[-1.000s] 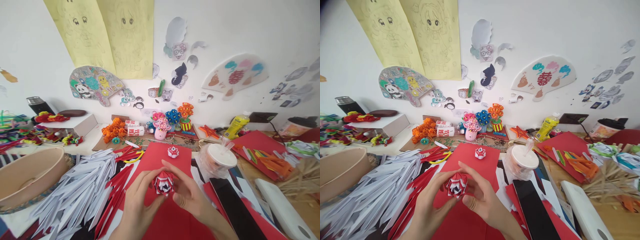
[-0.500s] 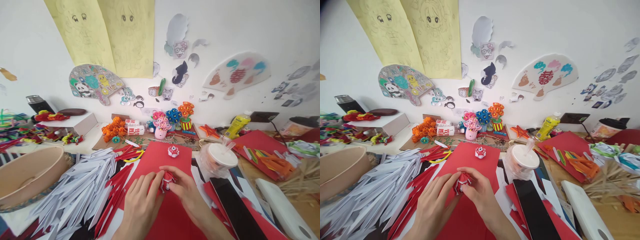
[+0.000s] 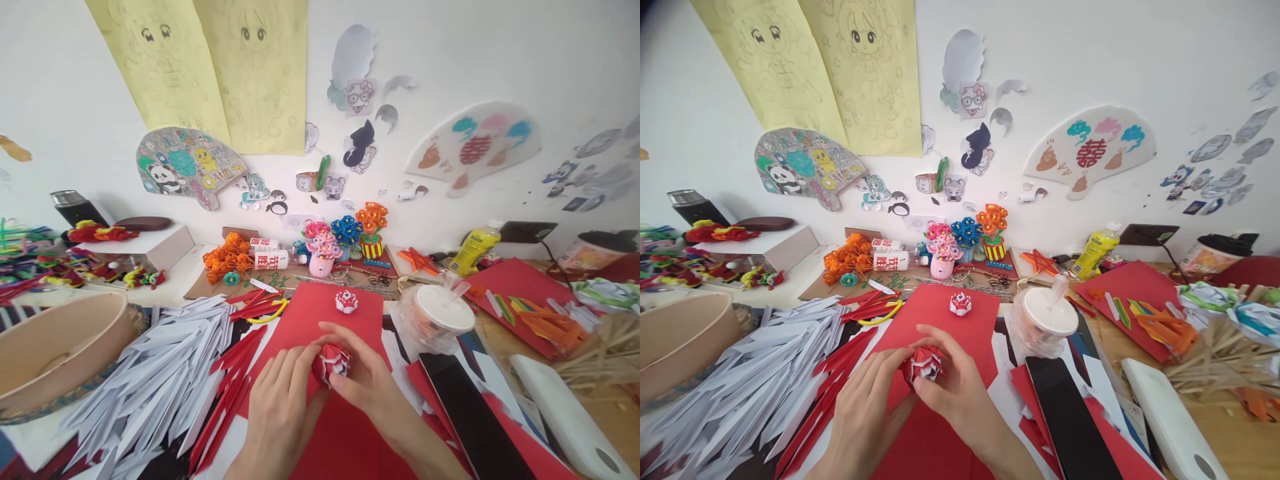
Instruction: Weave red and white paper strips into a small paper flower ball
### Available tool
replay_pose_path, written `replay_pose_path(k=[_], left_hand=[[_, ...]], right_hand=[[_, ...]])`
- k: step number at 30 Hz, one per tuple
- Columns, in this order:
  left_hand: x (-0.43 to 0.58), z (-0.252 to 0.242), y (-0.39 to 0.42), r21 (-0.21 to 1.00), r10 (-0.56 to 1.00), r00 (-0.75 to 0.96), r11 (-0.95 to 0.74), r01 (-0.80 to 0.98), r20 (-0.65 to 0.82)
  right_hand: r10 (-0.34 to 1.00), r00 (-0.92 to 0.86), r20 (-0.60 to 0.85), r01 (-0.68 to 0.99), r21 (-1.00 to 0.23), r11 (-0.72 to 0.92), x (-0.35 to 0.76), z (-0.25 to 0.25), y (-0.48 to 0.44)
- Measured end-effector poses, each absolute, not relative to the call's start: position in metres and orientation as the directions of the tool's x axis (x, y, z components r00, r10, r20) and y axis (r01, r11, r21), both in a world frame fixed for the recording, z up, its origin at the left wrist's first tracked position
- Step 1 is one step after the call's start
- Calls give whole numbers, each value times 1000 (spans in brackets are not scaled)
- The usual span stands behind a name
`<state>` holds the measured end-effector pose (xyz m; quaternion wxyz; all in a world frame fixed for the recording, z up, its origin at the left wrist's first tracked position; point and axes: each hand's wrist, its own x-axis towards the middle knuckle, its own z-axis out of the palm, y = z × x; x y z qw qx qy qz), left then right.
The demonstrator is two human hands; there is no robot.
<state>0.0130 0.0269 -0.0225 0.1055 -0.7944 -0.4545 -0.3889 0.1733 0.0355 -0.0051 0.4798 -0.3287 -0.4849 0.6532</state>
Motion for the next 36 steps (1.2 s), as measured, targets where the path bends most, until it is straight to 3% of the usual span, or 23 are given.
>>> replay_pose_path(k=[3,8,11,16,25,36], left_hand=[[13,-20,28,376,745,228,-546,749,628],[7,-1,31,804,923,244,-380,458,297],[3,6,33,895,940,246,-309,322,236],[6,4,35,898,943,239,-302,321,232],[5,2,34,850,929,161,-371,374,335],[6,-2,31,722,834,101,-525,451,543]], right_hand=[[938,-343,50,-261,-964,-44,175,-6,35],[925,-375,54,-136,-991,2,184,-4,37],[912,-407,58,17,-997,71,188,-3,38],[902,-432,14,172,-980,97,188,-4,36],[931,-341,128,-54,-992,116,185,-11,39],[927,-248,281,17,-956,294,182,-10,38]])
